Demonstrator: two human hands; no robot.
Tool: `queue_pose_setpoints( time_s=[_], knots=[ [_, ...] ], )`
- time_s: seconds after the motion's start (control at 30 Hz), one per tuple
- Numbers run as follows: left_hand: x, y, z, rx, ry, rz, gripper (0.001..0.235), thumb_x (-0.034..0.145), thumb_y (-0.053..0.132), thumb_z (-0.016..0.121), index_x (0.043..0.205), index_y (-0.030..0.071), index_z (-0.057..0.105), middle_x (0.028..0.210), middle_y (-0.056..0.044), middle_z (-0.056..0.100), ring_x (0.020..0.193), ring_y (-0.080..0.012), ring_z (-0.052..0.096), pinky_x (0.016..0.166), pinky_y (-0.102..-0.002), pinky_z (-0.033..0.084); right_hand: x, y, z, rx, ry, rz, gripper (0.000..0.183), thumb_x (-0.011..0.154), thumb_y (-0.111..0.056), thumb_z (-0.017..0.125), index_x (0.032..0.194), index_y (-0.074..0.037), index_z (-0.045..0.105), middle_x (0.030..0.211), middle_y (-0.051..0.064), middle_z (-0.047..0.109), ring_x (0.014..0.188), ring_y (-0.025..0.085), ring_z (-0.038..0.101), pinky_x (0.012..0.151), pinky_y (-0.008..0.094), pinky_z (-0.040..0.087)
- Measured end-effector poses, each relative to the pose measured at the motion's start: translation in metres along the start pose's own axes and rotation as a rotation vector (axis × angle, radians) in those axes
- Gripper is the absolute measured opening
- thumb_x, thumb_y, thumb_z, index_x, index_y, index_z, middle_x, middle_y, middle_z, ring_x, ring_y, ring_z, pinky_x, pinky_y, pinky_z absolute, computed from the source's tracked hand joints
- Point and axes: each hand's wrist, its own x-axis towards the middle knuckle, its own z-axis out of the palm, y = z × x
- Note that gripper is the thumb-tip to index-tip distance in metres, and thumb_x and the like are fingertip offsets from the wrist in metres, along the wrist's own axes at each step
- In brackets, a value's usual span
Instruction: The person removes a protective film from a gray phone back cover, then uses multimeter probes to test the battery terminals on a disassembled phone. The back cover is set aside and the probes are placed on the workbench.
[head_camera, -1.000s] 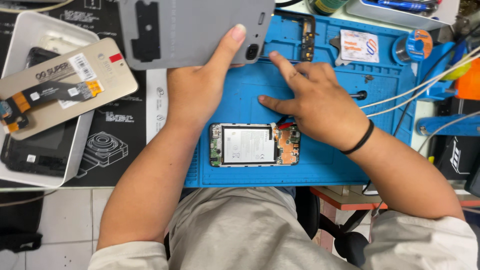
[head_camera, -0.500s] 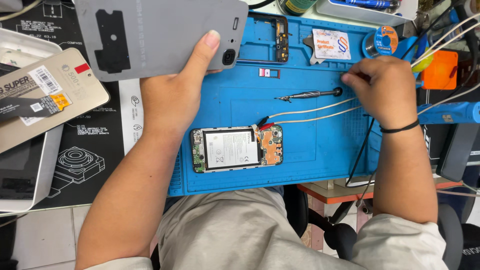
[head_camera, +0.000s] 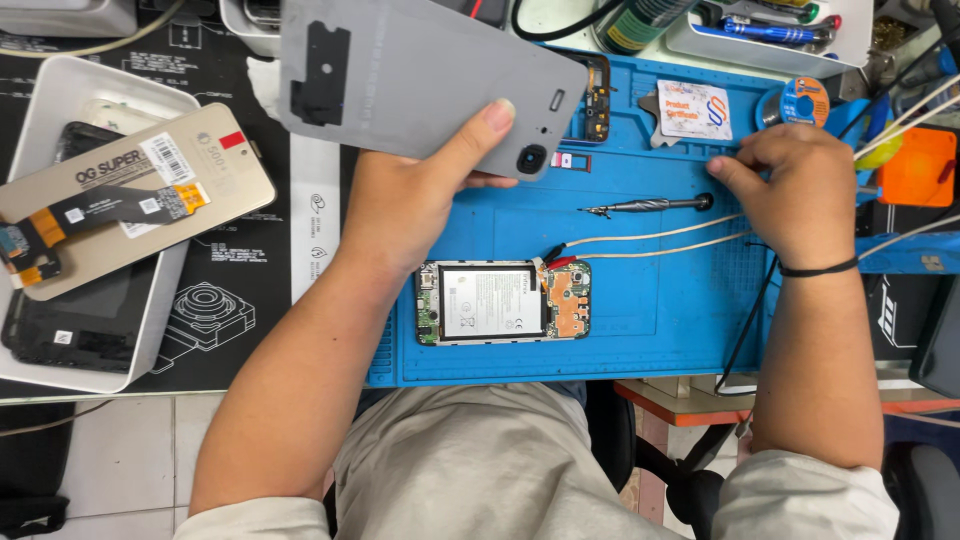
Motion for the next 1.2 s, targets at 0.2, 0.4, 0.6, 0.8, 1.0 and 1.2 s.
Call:
queue_pose_setpoints(
  time_s=[0.2, 0.4, 0.6, 0.8, 1.0, 1.2],
  knots=[
    [0.000, 0.000, 0.000, -0.047, -0.061, -0.012, 0.047, 0.093, 0.023, 0.076, 0.128, -0.005, 0.061, 0.117, -0.017, 0.070, 0.101, -0.0244, 0.075, 0.076, -0.037, 0.069, 0.004, -0.013, -0.005, 0.046, -0.099, 0.252, 0.013, 0.095, -0.013, 0.086, 0.099, -0.003, 0.077, 0.083, 0.012, 0.071, 0.074, 0.020, 0.070, 0.074, 0.033, 0.053],
    [-0.003, 0.000, 0.002, -0.020, -0.071, -0.038, 0.048, 0.092, 0.024, 0.076, 0.128, -0.004, 0.061, 0.117, -0.015, 0.070, 0.101, -0.0228, 0.075, 0.076, -0.036, 0.069, 0.015, -0.065, -0.021, 0.536, -0.015, 0.317, 0.014, 0.111, -0.012, 0.078, 0.111, 0.000, 0.073, 0.097, 0.006, 0.073, 0.088, 0.009, 0.067, 0.081, 0.023, 0.054],
    [-0.006, -0.002, 0.009, 0.026, -0.128, -0.086, 0.047, 0.092, 0.022, 0.076, 0.129, -0.004, 0.062, 0.118, -0.012, 0.071, 0.101, -0.0203, 0.074, 0.077, -0.034, 0.068, 0.038, -0.118, -0.005, 1.258, -0.177, 0.242, 0.033, 0.100, -0.010, 0.072, 0.130, -0.004, 0.060, 0.113, 0.001, 0.070, 0.103, 0.007, 0.066, 0.090, 0.020, 0.053],
    [-0.007, 0.015, 0.004, -0.140, -0.135, -0.050, 0.045, 0.092, 0.016, 0.074, 0.131, 0.001, 0.057, 0.118, -0.010, 0.068, 0.104, -0.0216, 0.070, 0.078, -0.037, 0.065, 0.070, -0.109, -0.003, 1.395, -0.081, 0.211, 0.015, 0.103, -0.003, 0.071, 0.117, 0.000, 0.065, 0.110, 0.002, 0.069, 0.101, 0.008, 0.065, 0.097, 0.023, 0.053],
    [-0.005, 0.009, -0.020, -0.274, -0.142, -0.109, 0.041, 0.096, 0.025, 0.069, 0.126, -0.003, 0.066, 0.112, -0.014, 0.071, 0.099, -0.0173, 0.070, 0.084, -0.029, 0.059, 0.082, -0.075, -0.012, 1.288, -0.120, 0.024, 0.017, 0.100, -0.012, 0.069, 0.116, -0.006, 0.069, 0.107, -0.002, 0.070, 0.094, 0.008, 0.067, 0.086, 0.023, 0.055],
    [-0.004, -0.015, -0.014, 0.086, -0.542, -0.215, 0.026, 0.098, 0.011, 0.076, 0.117, -0.003, 0.066, 0.109, -0.010, 0.075, 0.097, -0.0132, 0.071, 0.088, -0.028, 0.058, 0.088, -0.083, -0.002, 1.069, -0.080, 0.029, 0.020, 0.106, -0.010, 0.074, 0.118, -0.001, 0.061, 0.103, 0.002, 0.066, 0.091, 0.012, 0.063, 0.081, 0.027, 0.051]
  ],
)
